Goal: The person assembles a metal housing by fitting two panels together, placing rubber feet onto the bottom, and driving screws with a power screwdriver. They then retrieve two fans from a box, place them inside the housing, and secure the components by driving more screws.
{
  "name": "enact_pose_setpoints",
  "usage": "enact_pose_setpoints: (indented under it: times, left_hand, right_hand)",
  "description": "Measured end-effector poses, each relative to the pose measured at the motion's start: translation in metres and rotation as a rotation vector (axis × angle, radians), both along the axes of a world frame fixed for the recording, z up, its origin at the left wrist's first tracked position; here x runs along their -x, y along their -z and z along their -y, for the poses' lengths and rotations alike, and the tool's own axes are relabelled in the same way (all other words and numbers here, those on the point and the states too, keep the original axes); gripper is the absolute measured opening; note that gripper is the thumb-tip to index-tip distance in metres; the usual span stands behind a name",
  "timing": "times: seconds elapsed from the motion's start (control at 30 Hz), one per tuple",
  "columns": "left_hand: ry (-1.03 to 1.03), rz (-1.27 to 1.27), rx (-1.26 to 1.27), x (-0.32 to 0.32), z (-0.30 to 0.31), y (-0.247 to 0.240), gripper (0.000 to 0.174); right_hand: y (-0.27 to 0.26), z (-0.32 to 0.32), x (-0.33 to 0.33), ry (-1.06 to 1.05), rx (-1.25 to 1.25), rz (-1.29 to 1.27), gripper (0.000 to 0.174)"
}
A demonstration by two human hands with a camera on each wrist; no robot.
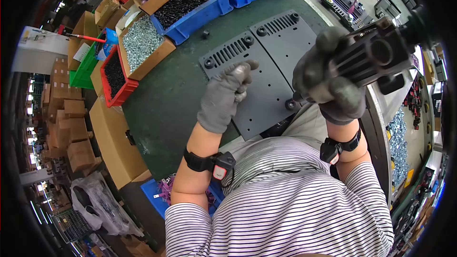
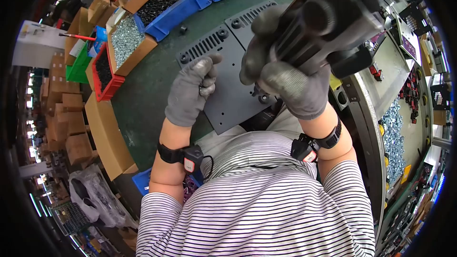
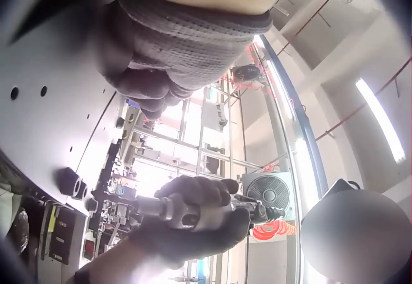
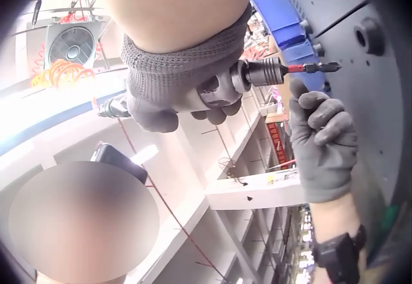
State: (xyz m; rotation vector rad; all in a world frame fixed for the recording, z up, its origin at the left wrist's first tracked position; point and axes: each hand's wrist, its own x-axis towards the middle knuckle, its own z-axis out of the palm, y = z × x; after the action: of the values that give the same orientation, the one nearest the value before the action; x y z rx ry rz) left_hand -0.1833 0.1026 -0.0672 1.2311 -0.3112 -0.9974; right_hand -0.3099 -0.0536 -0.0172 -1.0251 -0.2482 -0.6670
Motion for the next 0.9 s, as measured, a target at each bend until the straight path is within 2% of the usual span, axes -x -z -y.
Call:
enact_pose_setpoints:
  times: [0.07,0.1,0.17,0.23,0.27,0.33,0.5,0.63,0.77,0.83,0.9]
  left_hand:
    - [0.006,0.084,-0.023,0.004,-0.001,-0.004,0.027]
    - [0.011,0.022,-0.013,0.007,-0.001,-0.004,0.028]
    - [0.015,-0.044,0.007,0.012,-0.005,-0.003,0.028]
    - [0.042,-0.384,0.125,0.015,-0.009,-0.003,0.028]
    - [0.036,-0.386,0.133,0.016,-0.011,0.002,0.028]
    - [0.071,-0.665,0.263,0.017,-0.015,0.011,0.029]
    - [0.109,-0.611,0.305,0.029,-0.017,0.003,0.028]
    - [0.132,-0.673,0.342,0.033,-0.015,0.008,0.028]
    - [0.148,-0.730,0.353,0.039,-0.012,0.009,0.028]
    - [0.151,-0.748,0.278,0.041,-0.011,0.006,0.028]
    - [0.204,-0.714,0.316,0.040,-0.012,0.011,0.031]
  right_hand:
    - [-0.006,-0.003,-0.010,0.002,-0.009,0.075,0.049]
    - [-0.008,-0.004,-0.012,0.001,-0.018,0.139,0.049]
    - [-0.005,-0.006,-0.007,-0.042,-0.060,0.056,0.048]
    - [-0.003,-0.013,-0.016,-0.025,-0.101,0.179,0.048]
    - [-0.004,-0.020,-0.020,0.119,-0.029,0.148,0.051]
    - [-0.005,-0.021,-0.020,0.105,-0.035,0.137,0.051]
    - [-0.004,-0.019,-0.021,0.127,0.014,0.165,0.050]
    - [0.001,-0.016,-0.019,0.042,0.030,0.186,0.048]
    - [0.003,-0.009,-0.020,-0.122,0.138,0.340,0.047]
    - [0.004,-0.013,-0.015,-0.043,0.007,0.296,0.046]
    - [0.003,-0.011,-0.008,0.022,-0.084,0.224,0.045]
